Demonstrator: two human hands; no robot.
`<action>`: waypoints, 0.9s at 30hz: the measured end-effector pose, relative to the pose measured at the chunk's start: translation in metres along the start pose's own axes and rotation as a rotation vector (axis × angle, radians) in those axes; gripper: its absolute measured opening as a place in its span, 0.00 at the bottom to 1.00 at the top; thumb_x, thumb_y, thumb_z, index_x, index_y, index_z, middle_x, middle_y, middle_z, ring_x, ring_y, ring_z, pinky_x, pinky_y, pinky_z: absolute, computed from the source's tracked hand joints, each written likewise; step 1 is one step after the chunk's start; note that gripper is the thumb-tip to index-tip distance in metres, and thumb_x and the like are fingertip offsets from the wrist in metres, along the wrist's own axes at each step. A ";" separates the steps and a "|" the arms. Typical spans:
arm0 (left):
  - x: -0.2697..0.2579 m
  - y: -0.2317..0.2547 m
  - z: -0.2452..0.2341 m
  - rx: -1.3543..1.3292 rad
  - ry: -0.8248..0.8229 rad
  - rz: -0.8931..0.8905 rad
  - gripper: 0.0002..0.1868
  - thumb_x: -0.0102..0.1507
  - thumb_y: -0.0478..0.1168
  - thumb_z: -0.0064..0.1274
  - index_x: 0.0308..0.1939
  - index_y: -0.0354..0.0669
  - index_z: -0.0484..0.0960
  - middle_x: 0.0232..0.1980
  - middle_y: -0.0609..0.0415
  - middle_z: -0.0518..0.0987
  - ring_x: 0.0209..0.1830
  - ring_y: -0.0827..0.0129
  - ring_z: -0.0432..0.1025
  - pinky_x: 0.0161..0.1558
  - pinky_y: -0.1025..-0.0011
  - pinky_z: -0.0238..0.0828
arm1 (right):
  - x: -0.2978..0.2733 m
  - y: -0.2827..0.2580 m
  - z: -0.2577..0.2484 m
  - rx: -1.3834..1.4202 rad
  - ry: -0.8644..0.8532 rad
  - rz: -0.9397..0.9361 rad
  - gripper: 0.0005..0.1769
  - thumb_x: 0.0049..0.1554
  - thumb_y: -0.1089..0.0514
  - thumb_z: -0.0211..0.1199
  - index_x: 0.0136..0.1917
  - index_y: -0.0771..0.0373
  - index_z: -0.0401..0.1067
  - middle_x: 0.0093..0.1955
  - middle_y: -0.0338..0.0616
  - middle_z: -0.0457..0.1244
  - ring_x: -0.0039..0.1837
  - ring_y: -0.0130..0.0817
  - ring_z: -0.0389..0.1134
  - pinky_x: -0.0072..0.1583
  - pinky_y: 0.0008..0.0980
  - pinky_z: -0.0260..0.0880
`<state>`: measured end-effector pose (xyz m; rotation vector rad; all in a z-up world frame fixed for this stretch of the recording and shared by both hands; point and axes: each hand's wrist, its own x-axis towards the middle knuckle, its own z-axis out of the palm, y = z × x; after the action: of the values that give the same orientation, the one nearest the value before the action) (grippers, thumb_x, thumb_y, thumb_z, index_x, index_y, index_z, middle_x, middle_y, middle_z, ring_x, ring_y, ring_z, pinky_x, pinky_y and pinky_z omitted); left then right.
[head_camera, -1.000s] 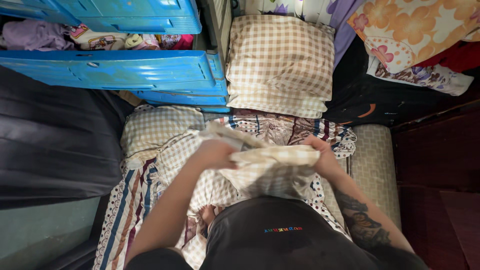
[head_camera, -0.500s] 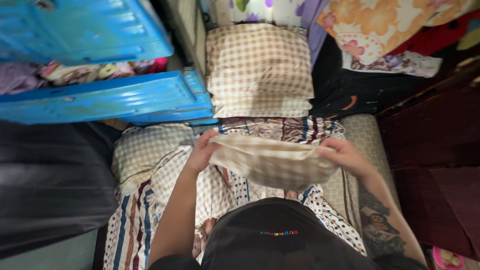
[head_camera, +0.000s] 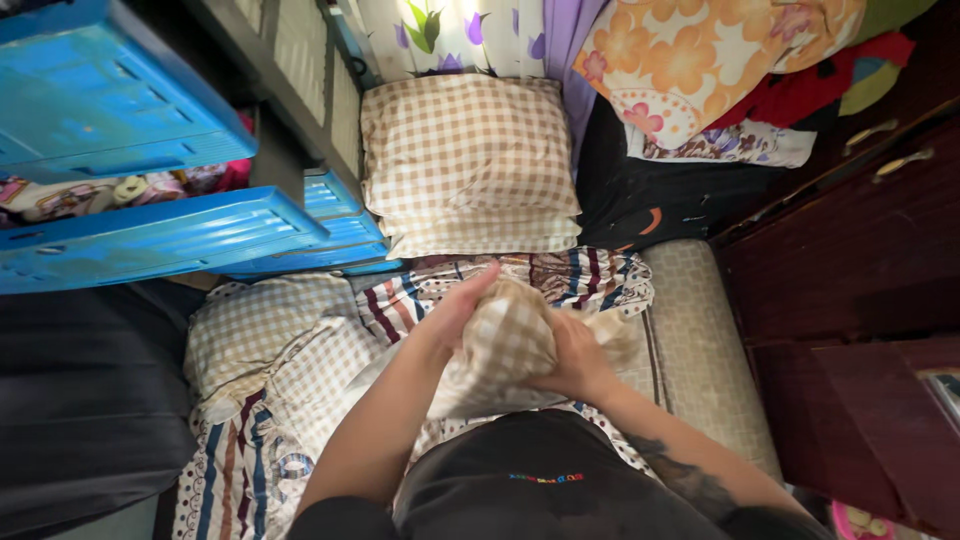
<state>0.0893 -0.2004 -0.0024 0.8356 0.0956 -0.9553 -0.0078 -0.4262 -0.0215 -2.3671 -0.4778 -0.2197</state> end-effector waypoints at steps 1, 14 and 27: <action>0.012 0.005 0.007 -0.082 -0.028 -0.002 0.33 0.66 0.66 0.47 0.44 0.37 0.84 0.41 0.49 0.85 0.38 0.64 0.80 0.42 0.66 0.79 | 0.004 0.007 0.006 0.056 -0.073 0.086 0.55 0.31 0.41 0.84 0.66 0.69 0.69 0.59 0.58 0.66 0.62 0.54 0.66 0.62 0.49 0.66; 0.030 -0.040 -0.203 0.747 1.149 0.513 0.33 0.71 0.58 0.54 0.68 0.33 0.72 0.62 0.38 0.75 0.57 0.57 0.69 0.58 0.65 0.68 | 0.028 0.157 -0.090 0.566 0.019 0.319 0.43 0.45 0.52 0.78 0.69 0.69 0.67 0.65 0.49 0.68 0.65 0.35 0.69 0.64 0.38 0.69; 0.092 0.018 -0.019 0.879 0.888 0.494 0.26 0.55 0.56 0.63 0.50 0.46 0.89 0.44 0.54 0.88 0.45 0.65 0.81 0.50 0.66 0.76 | -0.034 0.385 -0.130 0.332 0.074 1.155 0.34 0.57 0.45 0.66 0.69 0.67 0.66 0.62 0.54 0.68 0.56 0.44 0.70 0.56 0.45 0.72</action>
<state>0.1637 -0.2452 -0.0436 1.9527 0.2247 -0.0542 0.1109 -0.7876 -0.1697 -1.9386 0.8358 0.2866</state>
